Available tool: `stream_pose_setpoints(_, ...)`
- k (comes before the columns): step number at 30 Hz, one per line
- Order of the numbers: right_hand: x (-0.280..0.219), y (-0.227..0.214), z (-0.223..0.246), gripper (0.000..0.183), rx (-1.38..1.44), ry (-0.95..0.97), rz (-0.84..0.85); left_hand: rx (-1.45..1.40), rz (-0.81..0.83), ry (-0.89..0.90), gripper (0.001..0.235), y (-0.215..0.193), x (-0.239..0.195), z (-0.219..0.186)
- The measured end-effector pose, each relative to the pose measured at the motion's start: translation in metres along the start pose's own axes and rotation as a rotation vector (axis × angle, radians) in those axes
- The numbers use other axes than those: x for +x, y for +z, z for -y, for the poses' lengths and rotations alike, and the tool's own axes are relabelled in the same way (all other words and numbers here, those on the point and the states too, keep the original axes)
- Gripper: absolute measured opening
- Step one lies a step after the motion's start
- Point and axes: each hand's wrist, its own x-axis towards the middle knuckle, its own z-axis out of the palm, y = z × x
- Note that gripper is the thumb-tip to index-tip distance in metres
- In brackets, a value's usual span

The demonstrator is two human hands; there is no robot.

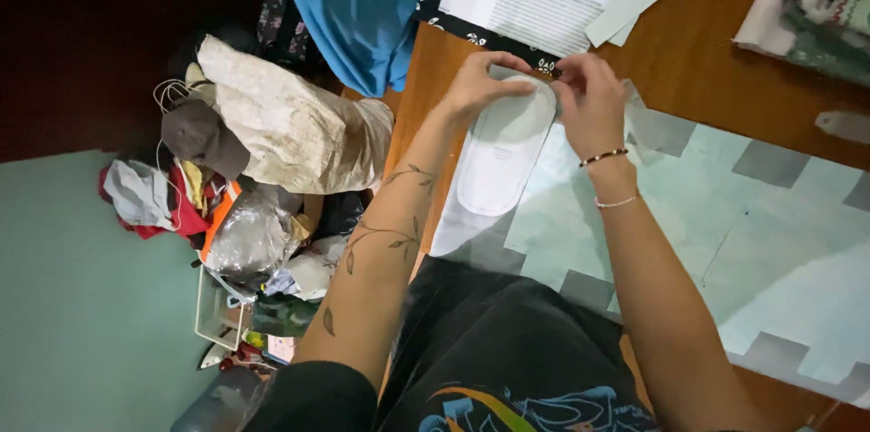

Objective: Cut fabric pieces following paper patterns using scissors

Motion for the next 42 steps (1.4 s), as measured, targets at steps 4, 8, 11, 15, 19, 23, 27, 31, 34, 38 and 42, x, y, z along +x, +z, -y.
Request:
stream_pose_setpoints(4,-0.013,0.01,0.0,0.023,0.198,0.202,0.069,-0.033,-0.007,-0.039,0.042,-0.004,-0.005,0.0)
stream_pose_setpoints(8,-0.012,0.016,0.004,0.024,0.344,0.279,0.049,-0.214,-0.037,0.008,0.047,-0.004,-0.015,-0.006)
stream_pose_setpoints(11,-0.01,0.019,0.008,0.025,0.429,0.339,0.015,-0.205,-0.079,-0.012,0.05,0.0,-0.015,0.0)
stream_pose_setpoints(15,-0.005,0.02,0.011,0.022,0.419,0.363,0.007,-0.119,-0.123,-0.08,0.048,0.003,-0.014,0.007)
stream_pose_setpoints(19,-0.007,0.028,0.001,0.018,0.399,0.301,0.003,-0.137,-0.122,-0.064,0.045,0.001,-0.02,-0.004)
stream_pose_setpoints(23,-0.012,0.02,0.006,0.014,0.351,0.278,-0.015,-0.143,-0.125,-0.063,0.042,0.0,-0.025,-0.012)
stream_pose_setpoints(27,-0.02,0.026,-0.012,0.012,0.361,0.28,-0.043,-0.218,-0.124,-0.047,0.044,0.002,-0.026,-0.011)
stream_pose_setpoints(31,-0.025,0.027,-0.019,0.013,0.337,0.246,-0.041,-0.16,-0.08,0.009,0.037,0.004,-0.024,-0.008)
stream_pose_setpoints(34,-0.029,0.013,0.001,0.016,0.223,0.192,-0.038,-0.021,-0.066,0.15,0.03,0.005,-0.045,-0.029)
stream_pose_setpoints(38,-0.039,0.008,0.003,0.015,0.294,0.268,-0.024,0.168,-0.147,0.257,0.041,0.025,-0.086,-0.052)
stream_pose_setpoints(42,-0.063,0.03,-0.048,0.025,0.622,0.438,-0.039,0.367,-0.274,0.644,0.039,0.069,-0.13,-0.019)
